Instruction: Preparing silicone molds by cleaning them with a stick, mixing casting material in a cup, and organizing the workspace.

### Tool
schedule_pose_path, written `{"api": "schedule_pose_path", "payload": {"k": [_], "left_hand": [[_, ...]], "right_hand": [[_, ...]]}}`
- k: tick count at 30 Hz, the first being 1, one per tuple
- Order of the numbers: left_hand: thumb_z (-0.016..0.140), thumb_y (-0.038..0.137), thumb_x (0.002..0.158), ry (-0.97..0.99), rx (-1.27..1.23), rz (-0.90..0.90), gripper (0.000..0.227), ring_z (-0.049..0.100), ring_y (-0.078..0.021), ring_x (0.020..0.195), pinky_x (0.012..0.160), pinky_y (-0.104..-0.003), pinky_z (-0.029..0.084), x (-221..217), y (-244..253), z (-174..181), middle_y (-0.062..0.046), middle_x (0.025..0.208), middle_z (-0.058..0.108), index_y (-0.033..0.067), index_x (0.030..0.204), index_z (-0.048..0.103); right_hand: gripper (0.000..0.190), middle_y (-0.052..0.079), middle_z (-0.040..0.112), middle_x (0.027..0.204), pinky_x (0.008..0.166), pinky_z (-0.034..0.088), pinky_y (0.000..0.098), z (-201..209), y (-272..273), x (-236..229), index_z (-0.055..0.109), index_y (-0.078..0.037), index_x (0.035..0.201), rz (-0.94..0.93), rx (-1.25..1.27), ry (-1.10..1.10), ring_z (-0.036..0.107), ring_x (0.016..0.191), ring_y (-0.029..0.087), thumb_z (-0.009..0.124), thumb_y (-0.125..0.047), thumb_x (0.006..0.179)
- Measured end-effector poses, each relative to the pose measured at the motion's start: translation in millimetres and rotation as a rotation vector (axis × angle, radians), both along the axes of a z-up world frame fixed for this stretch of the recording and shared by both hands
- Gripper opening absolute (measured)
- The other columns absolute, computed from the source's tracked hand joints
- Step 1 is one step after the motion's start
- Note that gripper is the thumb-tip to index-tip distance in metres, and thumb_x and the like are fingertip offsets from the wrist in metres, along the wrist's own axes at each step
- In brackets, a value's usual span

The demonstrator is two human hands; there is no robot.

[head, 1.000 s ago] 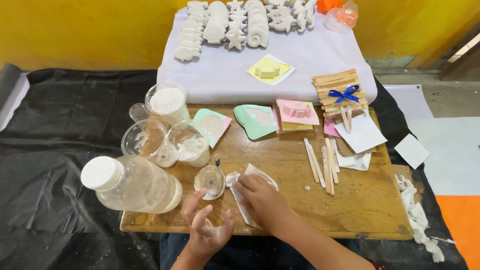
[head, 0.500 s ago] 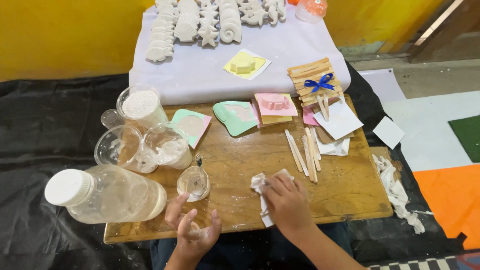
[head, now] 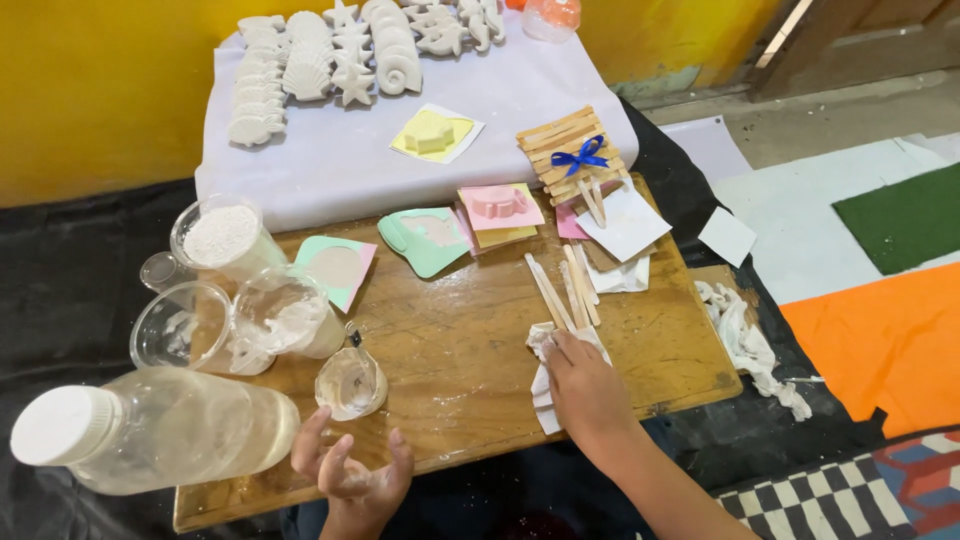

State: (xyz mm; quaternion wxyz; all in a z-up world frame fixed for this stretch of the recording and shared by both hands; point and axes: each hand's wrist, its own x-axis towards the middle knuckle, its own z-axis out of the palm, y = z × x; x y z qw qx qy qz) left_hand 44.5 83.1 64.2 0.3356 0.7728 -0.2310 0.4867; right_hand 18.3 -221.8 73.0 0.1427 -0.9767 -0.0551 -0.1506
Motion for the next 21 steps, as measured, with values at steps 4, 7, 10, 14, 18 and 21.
{"api": "schedule_pose_path", "payload": {"k": [4, 7, 10, 14, 18, 21], "left_hand": [[0.071, 0.020, 0.085, -0.028, -0.008, 0.022, 0.059, 0.045, -0.0334, 0.121, 0.101, -0.044, 0.046, 2, -1, -4, -0.019, 0.139, 0.037, 0.0150, 0.130, 0.032], [0.071, 0.023, 0.082, -0.039, -0.040, 0.037, 0.060, 0.045, -0.0320, 0.117, 0.092, -0.037, 0.043, 5, 0, -12, -0.020, 0.137, 0.039, 0.0154, 0.128, 0.033], [0.072, 0.023, 0.081, -0.045, -0.058, 0.033, 0.060, 0.047, -0.0317, 0.113, 0.086, -0.035, 0.042, 6, 1, -17, -0.021, 0.136, 0.040, 0.0149, 0.126, 0.033], [0.074, 0.021, 0.077, -0.074, -0.079, 0.035, 0.062, 0.049, -0.0316, 0.111, 0.085, -0.035, 0.045, 8, 0, -18, -0.022, 0.133, 0.043, 0.0143, 0.126, 0.036], [0.074, 0.021, 0.075, -0.090, -0.097, 0.034, 0.064, 0.048, -0.0317, 0.113, 0.091, -0.037, 0.047, 10, -1, -19, -0.022, 0.133, 0.044, 0.0148, 0.127, 0.037], [0.073, 0.019, 0.077, -0.068, -0.087, 0.024, 0.061, 0.046, -0.0321, 0.116, 0.094, -0.041, 0.051, 8, 1, -20, -0.022, 0.134, 0.041, 0.0138, 0.126, 0.036]], "right_hand": [[0.035, 0.009, 0.064, 0.135, 0.065, 0.062, 0.0468, 13, -10, -17, 0.066, -0.007, 0.130, -0.054, 0.042, 0.181, 0.064, 0.105, 0.033, 0.059, -0.011, 0.096], [0.033, 0.020, 0.067, 0.128, 0.086, 0.061, 0.0506, 2, -27, -37, 0.070, -0.002, 0.125, 0.011, 0.054, 0.081, 0.066, 0.109, 0.040, 0.065, -0.011, 0.093], [0.037, 0.017, 0.070, 0.119, 0.088, 0.061, 0.0482, -4, -41, -57, 0.071, -0.002, 0.123, -0.035, 0.016, 0.056, 0.069, 0.104, 0.035, 0.072, -0.007, 0.087], [0.038, 0.009, 0.069, 0.124, 0.082, 0.059, 0.0437, -6, -59, -63, 0.072, -0.007, 0.124, -0.167, 0.018, 0.035, 0.067, 0.097, 0.033, 0.071, -0.007, 0.086], [0.030, 0.007, 0.069, 0.124, 0.080, 0.060, 0.0396, 10, -78, -44, 0.074, -0.003, 0.117, -0.338, -0.008, 0.086, 0.069, 0.090, 0.027, 0.069, -0.008, 0.088], [0.017, 0.009, 0.069, 0.107, 0.073, 0.056, 0.0391, 16, -84, -18, 0.075, 0.003, 0.104, -0.309, 0.020, -0.061, 0.066, 0.087, 0.028, 0.064, -0.005, 0.093]]}}
